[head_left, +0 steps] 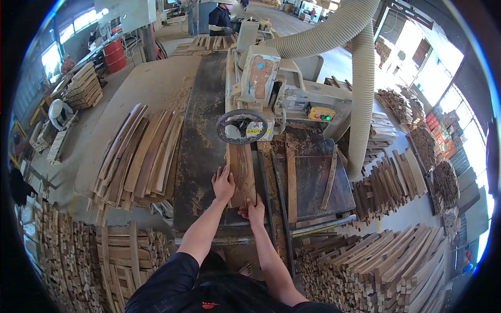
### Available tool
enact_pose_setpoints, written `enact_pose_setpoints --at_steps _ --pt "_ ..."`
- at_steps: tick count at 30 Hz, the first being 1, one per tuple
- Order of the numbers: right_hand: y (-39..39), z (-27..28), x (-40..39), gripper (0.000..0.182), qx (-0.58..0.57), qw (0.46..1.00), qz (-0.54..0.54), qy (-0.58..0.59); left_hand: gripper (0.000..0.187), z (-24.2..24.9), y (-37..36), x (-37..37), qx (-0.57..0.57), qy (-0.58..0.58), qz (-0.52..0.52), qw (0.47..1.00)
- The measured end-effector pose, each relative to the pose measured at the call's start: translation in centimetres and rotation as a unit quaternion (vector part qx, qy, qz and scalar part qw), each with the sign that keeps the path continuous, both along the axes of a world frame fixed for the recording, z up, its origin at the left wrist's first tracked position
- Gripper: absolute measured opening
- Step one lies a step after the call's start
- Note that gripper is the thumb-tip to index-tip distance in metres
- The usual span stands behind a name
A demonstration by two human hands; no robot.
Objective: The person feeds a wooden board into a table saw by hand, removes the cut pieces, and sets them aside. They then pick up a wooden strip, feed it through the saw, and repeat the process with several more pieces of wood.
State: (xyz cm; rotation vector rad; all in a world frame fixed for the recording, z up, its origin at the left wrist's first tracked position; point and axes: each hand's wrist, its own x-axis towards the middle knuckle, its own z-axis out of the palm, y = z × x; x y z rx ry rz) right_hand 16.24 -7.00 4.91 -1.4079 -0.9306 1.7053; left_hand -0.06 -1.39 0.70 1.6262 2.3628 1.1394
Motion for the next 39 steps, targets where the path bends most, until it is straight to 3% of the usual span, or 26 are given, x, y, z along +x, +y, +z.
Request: enact_pose_setpoints --at_steps 17,24,28,30,32,35,39 --pt "0.3 -0.9 0.2 0.060 -0.001 1.000 0.015 0.003 0.042 -0.1 -0.2 0.1 0.002 0.016 0.003 1.000" --pt "-2.2 0.1 0.5 0.050 0.056 0.997 0.000 -0.050 0.046 0.1 -3.5 0.3 -0.020 0.041 -0.033 0.998" --pt "-6.0 -0.4 1.9 0.049 0.065 0.995 0.022 -0.078 0.049 0.8 -8.1 0.8 -0.056 0.008 -0.071 0.996" --pt "-7.9 -10.2 4.2 0.045 0.196 0.963 0.040 -0.180 0.049 1.4 -11.9 1.5 -0.052 0.002 -0.082 0.995" --pt "-13.1 -0.7 5.2 0.049 0.175 0.949 0.087 -0.247 0.049 1.7 -16.1 2.5 -0.046 -0.004 -0.093 0.995" --pt "-16.1 -1.4 6.9 0.057 0.198 0.946 0.143 -0.212 0.050 1.2 -22.4 3.6 -0.050 0.002 -0.096 0.994" --pt "-15.3 -2.0 5.9 0.062 0.138 0.957 0.187 -0.174 0.053 1.2 -25.0 2.1 -0.037 0.074 -0.101 0.991"
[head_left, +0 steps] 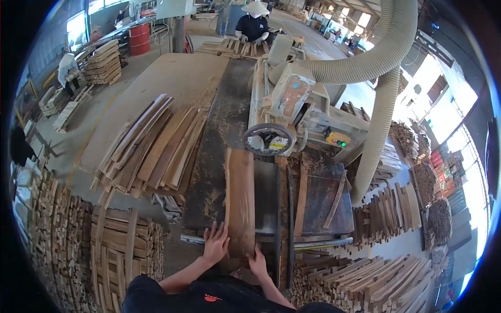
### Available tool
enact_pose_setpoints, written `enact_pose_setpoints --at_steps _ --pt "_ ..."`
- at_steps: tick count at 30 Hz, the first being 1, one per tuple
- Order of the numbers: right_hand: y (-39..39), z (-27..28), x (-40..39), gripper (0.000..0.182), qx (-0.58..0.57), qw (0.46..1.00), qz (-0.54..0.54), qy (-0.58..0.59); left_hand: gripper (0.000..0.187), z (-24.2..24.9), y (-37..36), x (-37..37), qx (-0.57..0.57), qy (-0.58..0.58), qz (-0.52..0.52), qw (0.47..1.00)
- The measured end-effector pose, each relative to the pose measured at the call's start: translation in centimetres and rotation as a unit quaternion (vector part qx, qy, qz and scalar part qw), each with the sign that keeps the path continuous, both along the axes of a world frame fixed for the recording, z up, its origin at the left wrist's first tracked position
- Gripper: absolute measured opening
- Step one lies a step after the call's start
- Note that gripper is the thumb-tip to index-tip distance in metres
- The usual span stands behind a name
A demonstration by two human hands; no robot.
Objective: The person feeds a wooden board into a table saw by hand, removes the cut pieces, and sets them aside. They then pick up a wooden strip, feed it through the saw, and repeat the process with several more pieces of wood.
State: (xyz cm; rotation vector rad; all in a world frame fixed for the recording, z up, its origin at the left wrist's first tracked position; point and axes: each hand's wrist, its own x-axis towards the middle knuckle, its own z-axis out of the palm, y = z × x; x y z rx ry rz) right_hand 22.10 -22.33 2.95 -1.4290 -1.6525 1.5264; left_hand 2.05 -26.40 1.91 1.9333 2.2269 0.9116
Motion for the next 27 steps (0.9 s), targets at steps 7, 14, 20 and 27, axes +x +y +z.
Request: enact_pose_setpoints --at_steps 7,14,20,27 --pt "6.8 5.8 -9.9 0.047 0.188 0.977 0.095 0.039 0.060 3.0 9.6 -7.5 0.024 -0.011 0.116 0.993" --pt "11.6 8.7 -4.5 0.021 0.285 0.936 -0.171 -0.114 0.074 3.8 15.2 -12.0 -0.080 0.042 0.159 0.983" --pt "10.2 3.4 3.5 0.041 0.366 0.807 -0.233 -0.401 0.088 5.2 15.1 -11.1 -0.145 0.048 0.103 0.983" --pt "10.8 3.4 3.3 0.039 0.293 0.853 -0.231 -0.364 0.087 4.4 15.3 -11.3 -0.142 0.055 0.093 0.984"
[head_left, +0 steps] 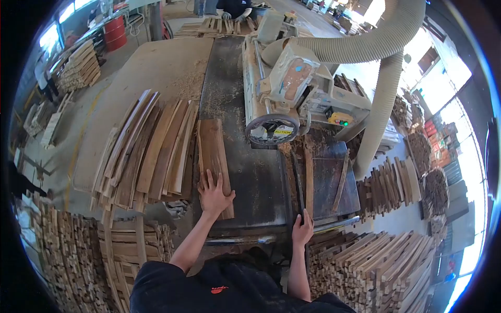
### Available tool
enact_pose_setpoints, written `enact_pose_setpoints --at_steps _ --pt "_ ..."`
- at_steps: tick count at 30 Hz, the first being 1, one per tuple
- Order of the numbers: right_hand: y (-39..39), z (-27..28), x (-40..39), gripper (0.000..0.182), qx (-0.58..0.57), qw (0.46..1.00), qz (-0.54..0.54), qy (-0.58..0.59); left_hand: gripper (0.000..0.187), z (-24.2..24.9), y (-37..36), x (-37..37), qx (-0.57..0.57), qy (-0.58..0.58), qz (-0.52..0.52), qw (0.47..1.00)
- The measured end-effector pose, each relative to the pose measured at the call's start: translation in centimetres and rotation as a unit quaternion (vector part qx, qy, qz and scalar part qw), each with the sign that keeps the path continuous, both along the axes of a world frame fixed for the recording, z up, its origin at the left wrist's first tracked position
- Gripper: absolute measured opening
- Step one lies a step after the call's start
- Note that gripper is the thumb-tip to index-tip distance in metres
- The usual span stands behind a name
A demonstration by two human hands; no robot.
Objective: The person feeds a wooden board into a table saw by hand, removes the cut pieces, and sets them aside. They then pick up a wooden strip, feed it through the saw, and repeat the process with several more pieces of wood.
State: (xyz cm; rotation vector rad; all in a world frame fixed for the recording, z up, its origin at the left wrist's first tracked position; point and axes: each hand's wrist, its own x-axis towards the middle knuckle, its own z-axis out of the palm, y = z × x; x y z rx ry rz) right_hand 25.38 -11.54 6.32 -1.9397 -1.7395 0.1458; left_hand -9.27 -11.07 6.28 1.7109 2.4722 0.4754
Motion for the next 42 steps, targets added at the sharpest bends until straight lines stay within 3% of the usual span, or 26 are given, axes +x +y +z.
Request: enact_pose_setpoints --at_steps 9,11,16,18,25,31,34,39,42 --pt "0.1 0.0 -0.1 0.030 0.013 1.000 -0.016 0.015 0.086 -0.7 0.2 0.0 0.046 -0.018 0.004 0.999" --pt "0.0 -0.3 0.1 0.030 0.019 1.000 -0.015 0.012 0.088 -0.2 0.0 0.2 -0.006 0.041 0.001 0.999" --pt "-0.1 0.3 -0.1 0.030 0.001 0.999 -0.030 0.016 0.088 0.4 0.1 0.4 -0.049 0.007 0.008 0.999" --pt "-0.1 0.4 -0.2 0.030 -0.002 0.999 -0.026 0.019 0.085 -0.1 0.1 0.3 0.050 -0.022 0.002 0.999" --pt "0.0 -0.2 0.1 0.031 0.025 1.000 -0.012 -0.001 0.086 -0.4 0.1 0.3 0.022 0.007 0.007 1.000" --pt "0.0 0.2 -0.1 0.031 0.005 1.000 -0.020 -0.002 0.085 -0.4 0.2 0.1 0.012 -0.041 0.006 0.999" --pt "-0.1 0.4 -0.1 0.031 -0.005 1.000 -0.024 0.009 0.085 -0.5 0.1 0.2 0.013 -0.001 0.004 1.000" --pt "-0.1 0.2 -0.1 0.032 0.000 1.000 -0.022 0.005 0.084 -0.1 0.2 0.2 0.003 -0.073 0.010 0.997" --pt "-0.1 0.2 0.0 0.032 -0.008 1.000 -0.025 0.002 0.084 -0.3 0.2 0.2 0.017 -0.030 0.006 0.999"
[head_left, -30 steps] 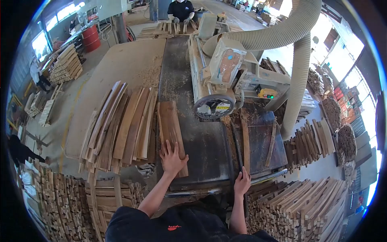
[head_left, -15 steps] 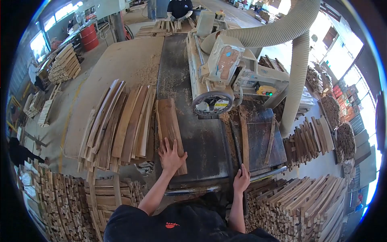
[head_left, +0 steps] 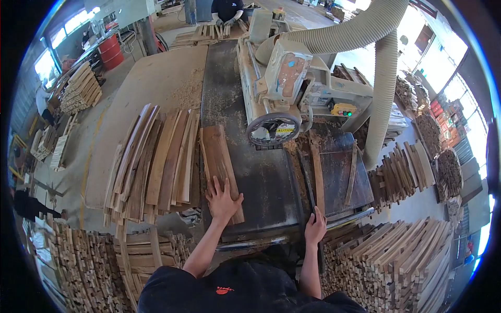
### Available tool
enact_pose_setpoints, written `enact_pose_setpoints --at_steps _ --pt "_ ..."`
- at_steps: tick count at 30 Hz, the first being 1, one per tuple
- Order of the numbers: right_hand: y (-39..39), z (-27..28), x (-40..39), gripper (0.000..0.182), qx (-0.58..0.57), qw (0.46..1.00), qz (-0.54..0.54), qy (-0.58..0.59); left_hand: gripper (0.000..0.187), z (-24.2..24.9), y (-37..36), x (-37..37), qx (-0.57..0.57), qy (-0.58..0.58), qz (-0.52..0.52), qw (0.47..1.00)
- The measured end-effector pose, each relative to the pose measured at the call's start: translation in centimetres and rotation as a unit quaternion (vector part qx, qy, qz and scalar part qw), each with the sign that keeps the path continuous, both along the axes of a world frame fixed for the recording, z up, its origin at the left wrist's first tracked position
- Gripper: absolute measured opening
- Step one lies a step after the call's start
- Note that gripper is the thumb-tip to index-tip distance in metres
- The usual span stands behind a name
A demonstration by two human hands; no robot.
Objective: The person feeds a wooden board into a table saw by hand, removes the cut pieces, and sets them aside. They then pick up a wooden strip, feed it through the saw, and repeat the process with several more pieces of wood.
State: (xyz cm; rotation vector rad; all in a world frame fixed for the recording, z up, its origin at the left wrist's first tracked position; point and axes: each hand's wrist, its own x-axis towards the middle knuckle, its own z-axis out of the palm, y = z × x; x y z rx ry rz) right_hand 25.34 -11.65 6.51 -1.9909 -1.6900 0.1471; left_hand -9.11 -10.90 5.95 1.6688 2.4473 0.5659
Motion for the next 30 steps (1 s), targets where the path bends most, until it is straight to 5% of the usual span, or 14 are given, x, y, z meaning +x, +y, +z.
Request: enact_pose_setpoints --at_steps 30 --pt "0.12 0.09 -0.14 0.030 0.040 0.999 0.007 -0.011 0.082 0.45 0.00 0.31 -0.019 0.041 0.009 0.999"
